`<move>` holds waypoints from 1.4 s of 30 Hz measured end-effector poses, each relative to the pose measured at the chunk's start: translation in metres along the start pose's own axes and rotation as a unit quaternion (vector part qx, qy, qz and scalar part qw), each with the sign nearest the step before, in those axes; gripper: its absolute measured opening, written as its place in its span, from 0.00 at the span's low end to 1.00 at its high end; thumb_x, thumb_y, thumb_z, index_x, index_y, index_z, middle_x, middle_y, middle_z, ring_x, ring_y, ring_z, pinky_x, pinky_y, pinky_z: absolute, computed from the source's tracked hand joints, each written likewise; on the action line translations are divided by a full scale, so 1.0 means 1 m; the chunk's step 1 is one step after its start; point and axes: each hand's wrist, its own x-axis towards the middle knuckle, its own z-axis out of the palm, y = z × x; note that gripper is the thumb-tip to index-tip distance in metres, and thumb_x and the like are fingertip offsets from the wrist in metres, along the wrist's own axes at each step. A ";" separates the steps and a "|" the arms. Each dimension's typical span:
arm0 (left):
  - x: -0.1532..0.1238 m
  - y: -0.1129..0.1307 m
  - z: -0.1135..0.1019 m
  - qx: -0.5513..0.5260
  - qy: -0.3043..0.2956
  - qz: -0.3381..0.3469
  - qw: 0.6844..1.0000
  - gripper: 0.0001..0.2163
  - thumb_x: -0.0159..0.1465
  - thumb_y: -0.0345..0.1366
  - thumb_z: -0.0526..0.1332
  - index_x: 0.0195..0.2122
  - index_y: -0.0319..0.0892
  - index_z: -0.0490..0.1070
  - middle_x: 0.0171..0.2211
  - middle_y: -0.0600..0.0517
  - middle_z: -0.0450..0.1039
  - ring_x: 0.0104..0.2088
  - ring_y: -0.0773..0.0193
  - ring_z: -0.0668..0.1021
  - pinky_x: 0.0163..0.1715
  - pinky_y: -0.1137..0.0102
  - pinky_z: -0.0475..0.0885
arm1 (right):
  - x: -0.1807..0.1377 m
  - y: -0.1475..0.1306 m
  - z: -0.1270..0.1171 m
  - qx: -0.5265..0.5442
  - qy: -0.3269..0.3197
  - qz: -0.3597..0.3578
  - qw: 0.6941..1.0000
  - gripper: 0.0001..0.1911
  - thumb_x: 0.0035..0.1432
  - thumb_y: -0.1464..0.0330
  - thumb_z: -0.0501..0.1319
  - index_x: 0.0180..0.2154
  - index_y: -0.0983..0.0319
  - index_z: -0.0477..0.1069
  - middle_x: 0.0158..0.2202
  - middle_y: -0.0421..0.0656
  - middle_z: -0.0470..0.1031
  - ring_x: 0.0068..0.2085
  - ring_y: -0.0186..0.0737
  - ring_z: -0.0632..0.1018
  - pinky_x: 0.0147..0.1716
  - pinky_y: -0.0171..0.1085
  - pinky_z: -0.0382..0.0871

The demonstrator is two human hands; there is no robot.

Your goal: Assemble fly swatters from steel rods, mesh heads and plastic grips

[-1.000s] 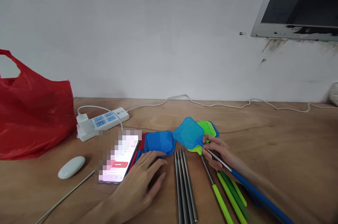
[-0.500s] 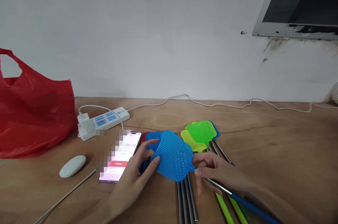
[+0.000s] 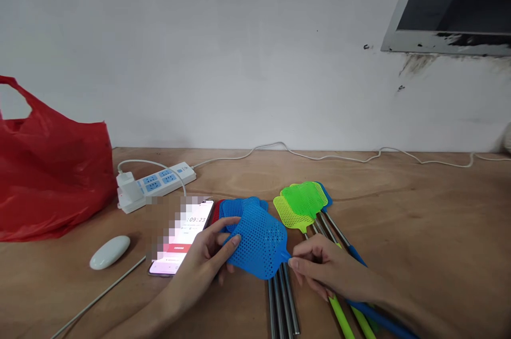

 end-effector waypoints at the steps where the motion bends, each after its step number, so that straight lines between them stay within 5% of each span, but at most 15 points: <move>1: 0.001 0.000 -0.001 -0.002 0.001 -0.013 1.000 0.30 0.61 0.55 0.64 0.57 0.40 0.64 0.19 0.61 0.67 0.15 0.68 0.70 0.11 0.77 0.66 | -0.001 -0.003 0.002 -0.052 0.022 -0.019 0.998 0.21 0.64 0.57 0.56 0.21 0.60 0.62 0.13 0.32 0.58 0.15 0.28 0.59 0.15 0.30 0.48; 5: 0.001 -0.005 -0.004 -0.012 0.000 -0.043 0.999 0.33 0.60 0.55 0.64 0.60 0.39 0.62 0.17 0.61 0.68 0.10 0.70 0.67 0.07 0.77 0.64 | -0.004 -0.010 0.004 -0.155 0.074 -0.066 0.983 0.21 0.63 0.61 0.57 0.19 0.60 0.59 0.15 0.33 0.54 0.19 0.29 0.60 0.18 0.32 0.47; 11: 0.002 0.001 -0.007 -0.013 0.032 -0.007 0.999 0.30 0.61 0.56 0.63 0.57 0.41 0.64 0.18 0.61 0.67 0.12 0.70 0.69 0.09 0.76 0.68 | -0.003 0.001 -0.007 0.071 -0.020 0.018 0.997 0.22 0.63 0.51 0.55 0.25 0.61 0.68 0.12 0.32 0.62 0.12 0.26 0.57 0.13 0.29 0.48; 16: 0.009 0.009 -0.013 0.012 0.099 0.016 0.995 0.26 0.60 0.56 0.64 0.50 0.41 0.67 0.18 0.63 0.66 0.10 0.73 0.67 0.08 0.79 0.64 | 0.004 0.005 -0.019 0.141 0.101 0.004 0.985 0.23 0.60 0.51 0.57 0.23 0.61 0.66 0.11 0.31 0.61 0.10 0.25 0.54 0.10 0.29 0.43; 22: 0.008 -0.002 -0.007 0.022 0.041 -0.023 0.999 0.28 0.57 0.57 0.65 0.49 0.39 0.69 0.17 0.62 0.65 0.11 0.72 0.65 0.07 0.78 0.65 | 0.009 0.001 -0.019 0.206 0.158 -0.018 0.966 0.21 0.58 0.50 0.60 0.33 0.62 0.72 0.27 0.39 0.76 0.11 0.21 0.53 0.10 0.29 0.41; 27: 0.001 0.000 -0.002 0.035 0.010 -0.032 0.999 0.26 0.58 0.56 0.65 0.49 0.40 0.71 0.18 0.61 0.62 0.14 0.71 0.66 0.07 0.78 0.66 | 0.004 0.003 -0.014 0.198 0.083 0.029 0.976 0.25 0.60 0.48 0.59 0.36 0.64 0.78 0.10 0.29 0.54 0.11 0.24 0.48 0.12 0.30 0.44; 33: 0.003 -0.001 -0.005 0.019 0.002 0.059 0.998 0.21 0.67 0.51 0.59 0.56 0.47 0.63 0.26 0.59 0.64 0.17 0.72 0.68 0.12 0.77 0.71 | 0.008 0.013 -0.019 0.227 0.082 0.033 0.970 0.26 0.58 0.49 0.62 0.38 0.67 0.82 0.07 0.27 0.48 0.11 0.25 0.49 0.11 0.30 0.43; 37: -0.001 -0.003 -0.007 0.120 0.003 0.103 0.987 0.15 0.71 0.46 0.54 0.56 0.48 0.63 0.31 0.55 0.69 0.23 0.68 0.72 0.17 0.76 0.72 | 0.010 0.013 -0.021 0.267 0.147 0.030 0.952 0.25 0.53 0.50 0.68 0.40 0.66 0.82 0.12 0.30 0.58 0.11 0.23 0.51 0.10 0.29 0.43; 42: -0.010 0.002 -0.004 0.361 0.012 0.287 0.887 0.11 0.70 0.33 0.53 0.51 0.49 0.68 0.44 0.50 0.73 0.41 0.60 0.77 0.40 0.66 0.76 | 0.009 0.007 -0.017 0.273 0.145 0.043 0.950 0.25 0.51 0.51 0.70 0.42 0.64 0.82 0.12 0.29 0.57 0.11 0.22 0.51 0.11 0.28 0.43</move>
